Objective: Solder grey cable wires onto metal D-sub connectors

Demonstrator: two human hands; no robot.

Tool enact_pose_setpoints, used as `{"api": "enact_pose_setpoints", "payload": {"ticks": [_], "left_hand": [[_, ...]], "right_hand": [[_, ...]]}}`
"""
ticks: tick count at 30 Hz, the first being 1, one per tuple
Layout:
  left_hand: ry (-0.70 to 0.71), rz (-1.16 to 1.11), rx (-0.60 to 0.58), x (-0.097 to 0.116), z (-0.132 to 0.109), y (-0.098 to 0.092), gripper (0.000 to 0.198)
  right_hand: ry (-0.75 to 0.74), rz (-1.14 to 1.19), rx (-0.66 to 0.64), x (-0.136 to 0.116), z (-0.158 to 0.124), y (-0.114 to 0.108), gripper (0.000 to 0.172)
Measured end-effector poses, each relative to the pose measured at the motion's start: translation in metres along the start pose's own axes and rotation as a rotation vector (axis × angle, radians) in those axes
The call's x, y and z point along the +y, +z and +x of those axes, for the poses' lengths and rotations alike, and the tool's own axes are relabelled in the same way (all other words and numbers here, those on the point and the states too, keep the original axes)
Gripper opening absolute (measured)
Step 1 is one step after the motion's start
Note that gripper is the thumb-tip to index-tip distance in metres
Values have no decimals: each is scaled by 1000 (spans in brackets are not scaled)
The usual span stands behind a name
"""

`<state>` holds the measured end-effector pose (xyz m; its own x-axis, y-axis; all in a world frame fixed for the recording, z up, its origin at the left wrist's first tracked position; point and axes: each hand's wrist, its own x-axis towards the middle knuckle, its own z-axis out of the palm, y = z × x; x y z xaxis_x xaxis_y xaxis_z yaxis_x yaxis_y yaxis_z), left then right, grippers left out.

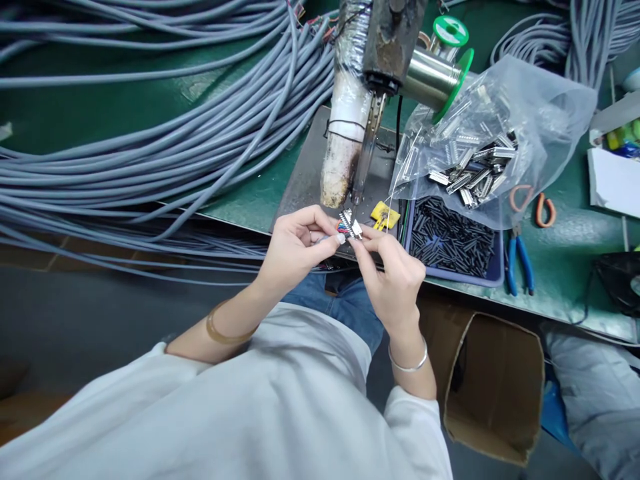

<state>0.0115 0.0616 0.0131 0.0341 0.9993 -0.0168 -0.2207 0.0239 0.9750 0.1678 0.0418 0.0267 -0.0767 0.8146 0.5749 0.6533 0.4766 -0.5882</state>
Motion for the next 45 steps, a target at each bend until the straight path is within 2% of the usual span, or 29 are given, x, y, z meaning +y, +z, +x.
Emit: {"api": "enact_pose_setpoints", "payload": {"ticks": [2, 6, 7, 8, 10, 12, 13, 16, 20, 24, 29, 35, 42, 45], "left_hand": [[-23, -9, -7, 0, -2, 0, 17], [-105, -51, -30, 1, -5, -1, 18], [-124, -61, -35, 1, -6, -2, 18], [-141, -72, -41, 1, -6, -2, 19], [-163, -87, -48, 1, -7, -4, 20], [-172, -91, -50, 0, -8, -6, 20], [-173, -90, -48, -1, -8, -7, 20], [-165, -88, -47, -1, -8, -8, 20], [-158, -75, -73, -2, -8, -9, 21], [-81, 68, -38, -4, -7, -11, 17], [71, 265, 26, -6, -7, -12, 10], [41, 243, 47, 0, -3, -8, 10], [63, 208, 61, 10, -1, -2, 12], [17, 163, 50, 9, 0, -3, 16]], "right_hand": [[109, 56, 35, -4, -3, -6, 6], [212, 208, 292, -15, -11, -27, 3], [218, 256, 317, -17, -13, -32, 5], [233, 300, 299, -19, -15, -36, 8], [292, 333, 155, -20, -18, -40, 18], [317, 244, 4, -19, -20, -38, 19], [300, 163, -25, -17, -21, -35, 16], [183, -24, -7, -10, -21, -21, 5], [95, 32, -48, -5, -19, -2, 2], [65, 25, -15, -3, -15, 8, 5], [82, 29, 11, -2, -10, 10, 4], [103, 77, 16, -3, -7, 9, 3], [59, 80, 49, -7, 1, 6, 7], [43, 58, 53, -7, 2, 5, 7]]}}
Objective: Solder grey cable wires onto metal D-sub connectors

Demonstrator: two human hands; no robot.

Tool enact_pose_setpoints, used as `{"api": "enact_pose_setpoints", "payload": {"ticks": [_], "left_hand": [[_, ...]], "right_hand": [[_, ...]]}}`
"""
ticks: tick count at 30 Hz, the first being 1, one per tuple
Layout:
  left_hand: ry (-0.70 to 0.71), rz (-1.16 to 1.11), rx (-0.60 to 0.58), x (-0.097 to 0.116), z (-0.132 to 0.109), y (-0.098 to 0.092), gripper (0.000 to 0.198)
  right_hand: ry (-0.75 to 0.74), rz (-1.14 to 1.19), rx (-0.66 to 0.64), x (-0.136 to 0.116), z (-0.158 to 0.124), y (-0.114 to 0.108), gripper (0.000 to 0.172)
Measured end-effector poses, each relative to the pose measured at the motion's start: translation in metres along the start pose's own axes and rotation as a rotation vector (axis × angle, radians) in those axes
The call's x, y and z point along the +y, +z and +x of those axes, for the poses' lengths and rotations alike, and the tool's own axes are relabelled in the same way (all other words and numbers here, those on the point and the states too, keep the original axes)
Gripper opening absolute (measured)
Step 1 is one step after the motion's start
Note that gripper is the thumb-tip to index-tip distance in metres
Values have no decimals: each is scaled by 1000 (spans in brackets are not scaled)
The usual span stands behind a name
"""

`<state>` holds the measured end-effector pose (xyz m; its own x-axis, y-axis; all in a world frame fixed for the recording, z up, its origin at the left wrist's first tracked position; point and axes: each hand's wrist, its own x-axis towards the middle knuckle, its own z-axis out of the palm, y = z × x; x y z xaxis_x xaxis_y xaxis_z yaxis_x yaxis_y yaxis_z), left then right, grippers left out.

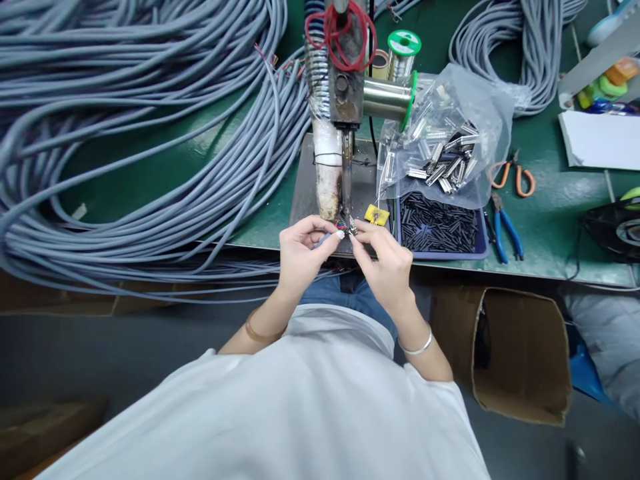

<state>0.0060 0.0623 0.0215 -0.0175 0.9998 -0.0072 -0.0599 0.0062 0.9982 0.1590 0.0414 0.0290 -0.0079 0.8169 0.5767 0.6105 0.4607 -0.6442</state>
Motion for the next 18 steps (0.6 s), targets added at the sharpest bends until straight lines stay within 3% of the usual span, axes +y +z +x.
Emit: {"api": "enact_pose_setpoints", "payload": {"ticks": [5, 18], "left_hand": [[-88, -75, -36, -6, 2, -2, 24], [-57, -103, -38, -4, 0, -1, 22]], "right_hand": [[10, -7, -19, 2, -3, 0, 7], [-5, 1, 15, 1, -2, 2, 8]]}}
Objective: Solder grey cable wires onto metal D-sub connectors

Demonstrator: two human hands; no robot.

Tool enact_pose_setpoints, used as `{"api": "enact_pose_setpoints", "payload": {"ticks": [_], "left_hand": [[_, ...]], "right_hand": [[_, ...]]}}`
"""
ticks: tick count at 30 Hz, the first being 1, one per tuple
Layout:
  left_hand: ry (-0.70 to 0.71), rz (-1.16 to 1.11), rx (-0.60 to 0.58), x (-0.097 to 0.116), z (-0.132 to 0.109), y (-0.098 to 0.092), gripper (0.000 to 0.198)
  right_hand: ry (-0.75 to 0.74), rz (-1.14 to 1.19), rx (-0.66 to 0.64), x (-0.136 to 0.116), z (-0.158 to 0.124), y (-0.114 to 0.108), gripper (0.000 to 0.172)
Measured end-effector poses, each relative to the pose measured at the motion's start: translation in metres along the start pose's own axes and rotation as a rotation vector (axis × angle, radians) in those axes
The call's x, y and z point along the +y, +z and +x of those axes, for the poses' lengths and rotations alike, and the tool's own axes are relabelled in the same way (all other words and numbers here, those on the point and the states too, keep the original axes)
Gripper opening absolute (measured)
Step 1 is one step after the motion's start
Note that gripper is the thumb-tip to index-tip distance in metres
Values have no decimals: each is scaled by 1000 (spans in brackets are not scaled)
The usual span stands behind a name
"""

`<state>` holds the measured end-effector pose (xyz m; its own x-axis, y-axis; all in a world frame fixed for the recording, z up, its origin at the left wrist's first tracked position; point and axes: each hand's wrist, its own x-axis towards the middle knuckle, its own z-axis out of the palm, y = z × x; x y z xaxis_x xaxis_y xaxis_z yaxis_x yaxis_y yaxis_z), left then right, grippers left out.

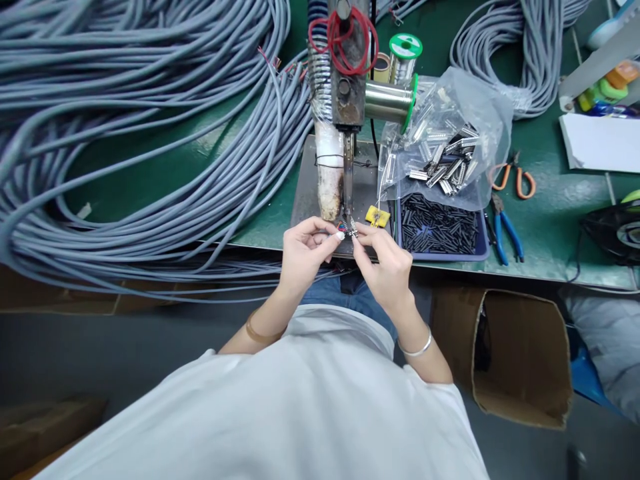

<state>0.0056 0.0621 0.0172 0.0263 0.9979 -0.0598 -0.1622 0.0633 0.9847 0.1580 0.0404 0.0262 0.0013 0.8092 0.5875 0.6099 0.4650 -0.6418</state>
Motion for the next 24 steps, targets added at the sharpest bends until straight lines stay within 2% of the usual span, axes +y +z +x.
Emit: {"api": "enact_pose_setpoints", "payload": {"ticks": [11, 18, 24], "left_hand": [[-24, 2, -15, -4, 3, -2, 20], [28, 34, -24, -3, 3, -3, 16], [18, 75, -39, -8, 0, -2, 12]], "right_hand": [[-7, -10, -40, 4, 0, -1, 8], [-40, -23, -35, 1, 2, -2, 10], [-32, -31, -45, 5, -5, -4, 10]]}}
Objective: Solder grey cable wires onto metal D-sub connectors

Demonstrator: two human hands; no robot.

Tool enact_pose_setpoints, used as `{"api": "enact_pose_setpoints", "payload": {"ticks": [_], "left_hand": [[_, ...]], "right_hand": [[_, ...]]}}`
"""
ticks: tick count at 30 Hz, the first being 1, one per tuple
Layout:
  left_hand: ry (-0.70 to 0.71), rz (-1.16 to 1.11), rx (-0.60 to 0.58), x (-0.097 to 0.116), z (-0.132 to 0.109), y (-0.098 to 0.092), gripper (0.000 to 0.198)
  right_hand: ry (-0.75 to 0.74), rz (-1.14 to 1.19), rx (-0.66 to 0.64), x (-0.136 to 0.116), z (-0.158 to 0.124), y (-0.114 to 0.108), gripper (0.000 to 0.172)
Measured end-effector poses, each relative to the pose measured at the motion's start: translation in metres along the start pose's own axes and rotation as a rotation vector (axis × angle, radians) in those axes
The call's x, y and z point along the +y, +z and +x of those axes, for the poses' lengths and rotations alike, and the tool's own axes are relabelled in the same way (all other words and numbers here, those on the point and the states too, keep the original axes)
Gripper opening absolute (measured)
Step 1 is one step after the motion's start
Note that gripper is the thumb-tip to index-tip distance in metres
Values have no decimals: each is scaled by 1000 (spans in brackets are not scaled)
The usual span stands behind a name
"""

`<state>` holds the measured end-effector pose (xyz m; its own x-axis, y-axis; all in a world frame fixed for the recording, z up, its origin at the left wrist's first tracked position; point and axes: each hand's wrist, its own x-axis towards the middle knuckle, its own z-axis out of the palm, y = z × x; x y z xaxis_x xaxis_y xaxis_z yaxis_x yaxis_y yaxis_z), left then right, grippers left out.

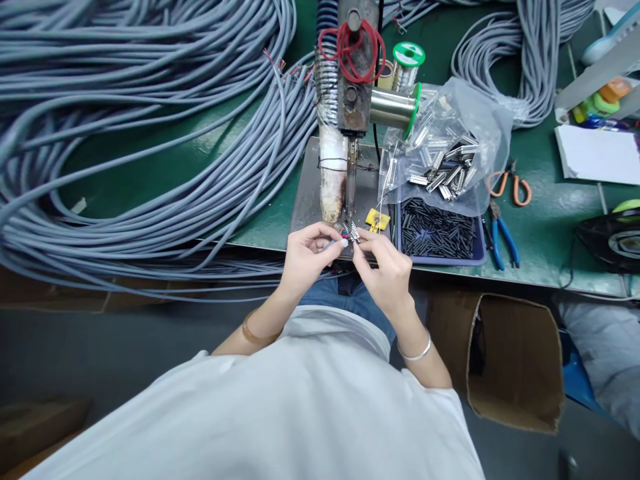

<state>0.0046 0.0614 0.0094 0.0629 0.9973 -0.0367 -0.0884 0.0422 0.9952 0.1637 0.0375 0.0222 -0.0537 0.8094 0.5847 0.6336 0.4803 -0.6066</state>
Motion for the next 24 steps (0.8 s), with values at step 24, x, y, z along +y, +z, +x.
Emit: {"api": "enact_pose_setpoints", "payload": {"ticks": [24], "left_hand": [[-62, 91, -54, 2, -8, -5, 16]], "right_hand": [[287, 121, -87, -10, -3, -11, 6]]}}
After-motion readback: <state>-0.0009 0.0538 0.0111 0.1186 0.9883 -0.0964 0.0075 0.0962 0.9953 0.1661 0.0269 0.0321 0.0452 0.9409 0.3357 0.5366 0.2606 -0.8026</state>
